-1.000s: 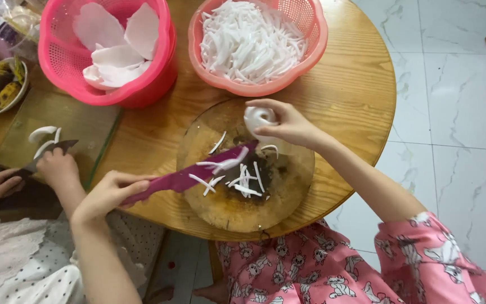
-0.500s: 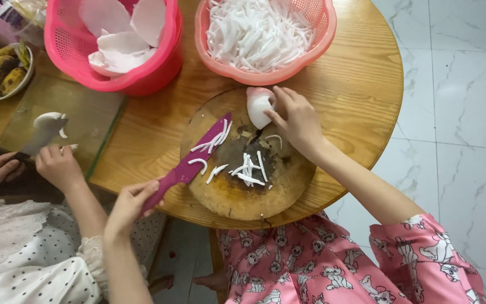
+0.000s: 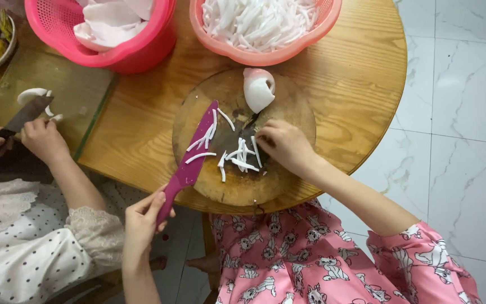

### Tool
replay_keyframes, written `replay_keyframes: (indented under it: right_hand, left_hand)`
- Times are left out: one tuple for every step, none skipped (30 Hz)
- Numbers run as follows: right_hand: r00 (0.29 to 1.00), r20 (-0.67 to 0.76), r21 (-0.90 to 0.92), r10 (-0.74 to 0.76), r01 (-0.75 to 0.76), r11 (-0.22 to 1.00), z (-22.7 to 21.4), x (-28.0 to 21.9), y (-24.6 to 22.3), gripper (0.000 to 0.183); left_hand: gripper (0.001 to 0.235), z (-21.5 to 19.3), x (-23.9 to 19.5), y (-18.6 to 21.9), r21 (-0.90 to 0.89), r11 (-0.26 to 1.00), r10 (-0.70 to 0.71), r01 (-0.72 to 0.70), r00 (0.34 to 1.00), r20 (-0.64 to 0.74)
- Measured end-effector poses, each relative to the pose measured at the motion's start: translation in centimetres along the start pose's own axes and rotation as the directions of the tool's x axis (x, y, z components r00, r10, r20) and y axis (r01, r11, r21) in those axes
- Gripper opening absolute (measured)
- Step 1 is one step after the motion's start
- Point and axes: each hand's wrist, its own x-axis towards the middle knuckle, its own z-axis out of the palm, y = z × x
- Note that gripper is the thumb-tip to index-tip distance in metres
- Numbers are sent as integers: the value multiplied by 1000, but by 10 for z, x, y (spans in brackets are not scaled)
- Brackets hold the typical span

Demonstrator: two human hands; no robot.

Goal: Slicing coconut meat into thin strips on a wooden cutting board using a knife

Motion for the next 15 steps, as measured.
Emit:
replay_keyframes:
  right_hand:
    - [1000, 2, 2, 2, -2, 1000, -4, 1, -8, 10]
    - [998, 47, 196, 50, -58, 979, -7, 1, -15, 7]
    - [991, 99, 380, 88, -120, 917, -11, 1, -24, 11]
    - [991, 105, 383, 87, -120, 916, -18, 1, -27, 11]
    - [996, 62, 376, 71, -89, 922, -26, 0, -31, 19]
    - [999, 15, 365, 53, -54, 930, -35, 1, -35, 28]
    - [999, 17, 365, 50, -52, 930, -31, -8, -29, 28]
    - [1000, 15, 172, 16, -18, 985, -29, -17, -24, 46]
    - [1000, 19, -27, -18, 19, 999, -26, -26, -18, 69]
    - [1000, 21, -27, -17, 17, 999, -22, -34, -17, 69]
    - [998, 61, -118, -2, 9, 993, -17, -42, -17, 72]
    - [995, 103, -207, 12, 10, 978, -13, -50, -17, 76]
    - [994, 106, -205, 9, 13, 979, -8, -52, -20, 76]
    - [994, 109, -223, 12, 13, 975, -4, -53, -22, 72]
    - [993, 113, -242, 16, 12, 970, 0, -55, -24, 68]
  left_hand:
    - [42, 4, -3, -4, 1, 1000, -4, 4, 1000, 0]
    - [44, 8, -7, -9, -2, 1000, -26, 26, 1000, 14]
    - [46, 11, -10, -14, -4, 999, -47, 48, 998, 28]
    - [46, 17, -17, -12, -5, 999, -52, 52, 998, 24]
    - [46, 22, -24, -11, 5, 998, -58, 58, 997, 47]
    - [46, 29, -28, -8, 14, 998, -59, 58, 996, 71]
    - [46, 27, -31, -8, 12, 998, -59, 59, 996, 69]
    - [46, 26, -34, -8, 6, 996, -87, 87, 996, 26]
    - [46, 26, -37, -8, 0, 993, -114, 114, 993, -16]
    - [46, 22, -33, -7, 0, 993, -116, 116, 993, -15]
    - [47, 17, -29, -6, 22, 999, -45, 46, 999, -25]
    - [47, 13, -27, -5, 44, 999, 26, -24, 999, -39]
    - [47, 14, -25, -2, 42, 999, 23, -21, 999, -43]
    - [45, 15, -21, 3, 37, 999, 3, -1, 999, -50]
    - [44, 17, -17, 9, 31, 999, -17, 19, 998, -58]
